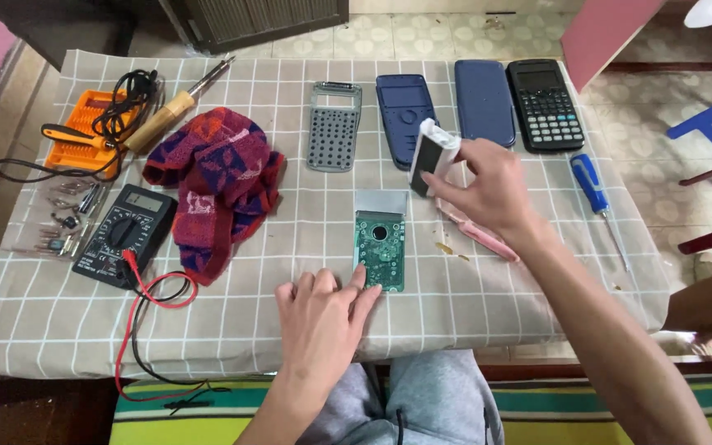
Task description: Cleaning the contact points of a calculator's keypad membrane and circuit board using a cleaning block and a small scraping tool.
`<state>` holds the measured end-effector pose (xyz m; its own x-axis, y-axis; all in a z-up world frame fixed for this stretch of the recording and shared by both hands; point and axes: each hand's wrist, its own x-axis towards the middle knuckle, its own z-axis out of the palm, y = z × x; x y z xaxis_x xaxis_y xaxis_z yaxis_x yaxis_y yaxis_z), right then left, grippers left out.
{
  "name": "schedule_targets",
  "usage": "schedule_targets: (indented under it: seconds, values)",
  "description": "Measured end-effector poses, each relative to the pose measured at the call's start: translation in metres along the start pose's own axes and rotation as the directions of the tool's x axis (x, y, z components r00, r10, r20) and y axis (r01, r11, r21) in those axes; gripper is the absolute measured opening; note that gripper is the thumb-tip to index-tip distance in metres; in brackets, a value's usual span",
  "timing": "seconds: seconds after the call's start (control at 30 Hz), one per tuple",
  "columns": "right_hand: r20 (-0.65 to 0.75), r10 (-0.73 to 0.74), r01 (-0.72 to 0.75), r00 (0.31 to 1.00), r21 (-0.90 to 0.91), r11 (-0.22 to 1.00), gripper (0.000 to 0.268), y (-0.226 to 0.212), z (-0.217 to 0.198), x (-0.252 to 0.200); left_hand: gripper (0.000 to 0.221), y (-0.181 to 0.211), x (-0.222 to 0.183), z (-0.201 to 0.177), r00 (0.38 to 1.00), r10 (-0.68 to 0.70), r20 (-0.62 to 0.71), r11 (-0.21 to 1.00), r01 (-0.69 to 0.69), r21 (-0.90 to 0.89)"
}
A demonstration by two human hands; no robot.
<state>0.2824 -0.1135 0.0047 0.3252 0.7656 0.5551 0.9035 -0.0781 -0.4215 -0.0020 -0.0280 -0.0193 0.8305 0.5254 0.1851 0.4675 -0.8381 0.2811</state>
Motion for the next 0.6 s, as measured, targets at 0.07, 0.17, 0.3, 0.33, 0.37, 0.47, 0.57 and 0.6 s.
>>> schedule_targets:
  seconds: [0.07,0.17,0.3,0.33,0.37,0.47,0.57,0.6]
  values:
    - [0.092,0.124,-0.129,0.988,0.053,0.990,0.017,-0.039,0.004,0.004,0.040,0.003,0.000,-0.004,1.000,-0.015,-0.006,1.000,0.015,0.009]
    - [0.137,0.085,-0.100,0.987,0.104,0.990,0.018,-0.040,0.030,0.005,0.040,0.009,0.000,-0.005,0.999,-0.043,-0.015,0.999,0.043,0.019]
    - [0.015,-0.057,0.057,0.998,-0.052,0.997,0.029,-0.006,0.038,0.025,0.041,0.008,-0.001,-0.002,0.998,-0.051,-0.031,0.998,0.052,0.043]
    - [0.018,-0.060,0.061,0.998,-0.049,0.997,0.029,-0.017,0.036,0.026,0.041,0.008,-0.003,-0.002,0.998,-0.056,-0.032,0.997,0.058,0.043]
    - [0.096,-0.002,-0.004,0.995,0.064,0.998,0.028,-0.028,0.034,0.029,0.040,0.008,-0.002,-0.002,0.998,-0.051,-0.039,0.998,0.053,0.044]
    - [0.244,0.095,-0.130,0.965,0.131,0.983,0.032,-0.037,0.040,0.029,0.040,0.009,-0.001,-0.002,0.998,-0.035,-0.051,0.998,0.037,0.052]
    - [0.188,0.055,-0.067,0.981,0.060,0.996,0.025,-0.026,0.038,0.035,0.041,0.009,0.000,-0.005,0.999,-0.022,-0.042,0.998,0.025,0.056]
    - [0.073,-0.047,0.046,0.996,0.020,0.999,0.025,-0.020,0.035,0.038,0.041,0.009,0.000,-0.006,0.999,-0.022,-0.030,0.998,0.024,0.050]
